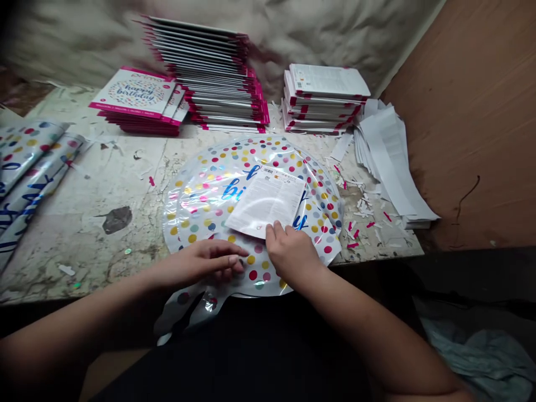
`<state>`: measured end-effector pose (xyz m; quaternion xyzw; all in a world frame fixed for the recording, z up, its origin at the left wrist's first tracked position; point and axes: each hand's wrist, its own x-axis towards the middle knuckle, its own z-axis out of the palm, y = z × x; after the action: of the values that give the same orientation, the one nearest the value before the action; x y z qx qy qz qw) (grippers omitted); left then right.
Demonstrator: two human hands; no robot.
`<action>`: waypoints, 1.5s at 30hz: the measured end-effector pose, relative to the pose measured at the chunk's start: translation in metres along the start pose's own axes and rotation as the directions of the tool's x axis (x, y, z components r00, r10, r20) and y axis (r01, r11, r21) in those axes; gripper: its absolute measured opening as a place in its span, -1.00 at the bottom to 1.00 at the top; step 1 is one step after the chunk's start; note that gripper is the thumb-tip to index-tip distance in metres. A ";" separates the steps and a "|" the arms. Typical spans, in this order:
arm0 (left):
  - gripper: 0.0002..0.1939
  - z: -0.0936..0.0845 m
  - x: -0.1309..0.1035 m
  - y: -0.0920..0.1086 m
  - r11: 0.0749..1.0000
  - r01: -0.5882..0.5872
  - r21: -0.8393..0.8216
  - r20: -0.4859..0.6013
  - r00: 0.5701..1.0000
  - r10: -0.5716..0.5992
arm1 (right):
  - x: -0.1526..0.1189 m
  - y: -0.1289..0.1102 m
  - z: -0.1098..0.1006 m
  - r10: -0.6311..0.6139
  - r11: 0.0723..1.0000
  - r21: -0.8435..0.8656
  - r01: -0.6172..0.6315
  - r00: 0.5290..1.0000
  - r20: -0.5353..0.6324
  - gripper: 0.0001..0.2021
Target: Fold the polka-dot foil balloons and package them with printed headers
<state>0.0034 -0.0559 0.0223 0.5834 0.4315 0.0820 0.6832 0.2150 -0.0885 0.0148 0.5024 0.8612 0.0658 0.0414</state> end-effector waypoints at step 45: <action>-0.57 -0.044 -0.020 0.085 0.668 -0.538 0.514 -0.512 0.432 0.742 | 0.051 0.066 -0.034 0.584 0.044 0.984 0.174 0.795 -0.167 -0.81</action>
<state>-0.0058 -0.0104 0.1088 0.7166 0.4008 0.4865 0.2987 0.2421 -0.0140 0.0581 0.4763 0.5520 -0.3890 -0.5632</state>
